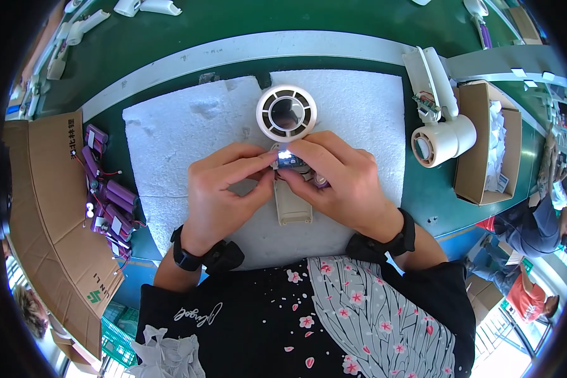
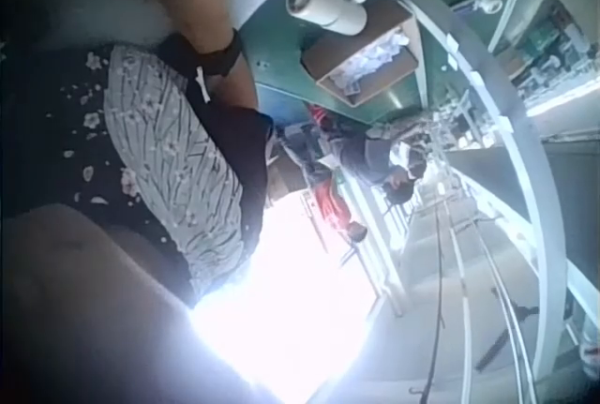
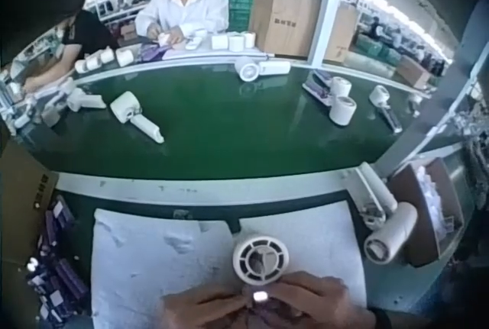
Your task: The person connects a battery pack to a circuit board inside a fan housing, tests the connection, and then places the battery pack into the housing. After setting the assembled fan aside, they repeat the process with another fan housing and battery pack.
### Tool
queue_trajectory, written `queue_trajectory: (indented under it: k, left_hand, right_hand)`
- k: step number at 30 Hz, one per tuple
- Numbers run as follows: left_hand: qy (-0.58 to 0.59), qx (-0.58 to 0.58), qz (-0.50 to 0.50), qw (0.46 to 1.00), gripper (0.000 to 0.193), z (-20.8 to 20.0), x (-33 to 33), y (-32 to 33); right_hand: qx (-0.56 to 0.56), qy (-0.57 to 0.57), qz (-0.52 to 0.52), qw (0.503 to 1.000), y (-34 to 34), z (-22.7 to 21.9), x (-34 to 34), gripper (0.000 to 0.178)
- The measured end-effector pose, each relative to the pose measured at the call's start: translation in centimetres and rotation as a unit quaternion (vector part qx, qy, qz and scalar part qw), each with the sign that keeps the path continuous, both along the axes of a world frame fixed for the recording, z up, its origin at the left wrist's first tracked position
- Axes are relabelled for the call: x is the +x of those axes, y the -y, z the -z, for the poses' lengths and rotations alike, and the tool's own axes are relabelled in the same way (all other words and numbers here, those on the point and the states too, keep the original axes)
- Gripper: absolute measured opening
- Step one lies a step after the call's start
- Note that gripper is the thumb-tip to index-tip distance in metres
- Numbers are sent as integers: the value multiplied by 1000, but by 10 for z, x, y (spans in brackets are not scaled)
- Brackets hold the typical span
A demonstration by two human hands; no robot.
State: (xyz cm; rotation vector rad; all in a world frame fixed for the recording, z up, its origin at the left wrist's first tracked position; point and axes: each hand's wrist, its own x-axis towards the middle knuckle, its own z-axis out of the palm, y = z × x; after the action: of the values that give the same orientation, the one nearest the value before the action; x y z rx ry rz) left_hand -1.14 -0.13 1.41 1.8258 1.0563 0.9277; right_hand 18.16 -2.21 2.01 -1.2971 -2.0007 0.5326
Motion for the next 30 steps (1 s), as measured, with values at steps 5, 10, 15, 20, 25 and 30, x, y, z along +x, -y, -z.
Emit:
queue_trajectory:
  k: [5,10,15,20,25,30]
  left_hand:
    - [-9,23,-2,1000,27,2,1,-1]
    - [-22,36,14,999,26,4,0,-3]
    - [-19,34,15,999,24,5,-1,-2]
    - [-9,30,22,999,23,5,-1,-3]
    - [-14,25,16,999,23,4,-2,-4]
    - [14,-63,47,997,26,4,-5,-6]
  right_hand:
    - [4,6,2,1000,0,2,0,43]
    - [19,19,11,1000,0,3,-1,41]
    - [29,25,23,999,2,4,-3,41]
    - [20,19,39,999,5,4,-5,42]
    - [-3,-8,44,999,4,-1,-6,39]
    - [-61,-18,45,997,8,-8,-2,31]
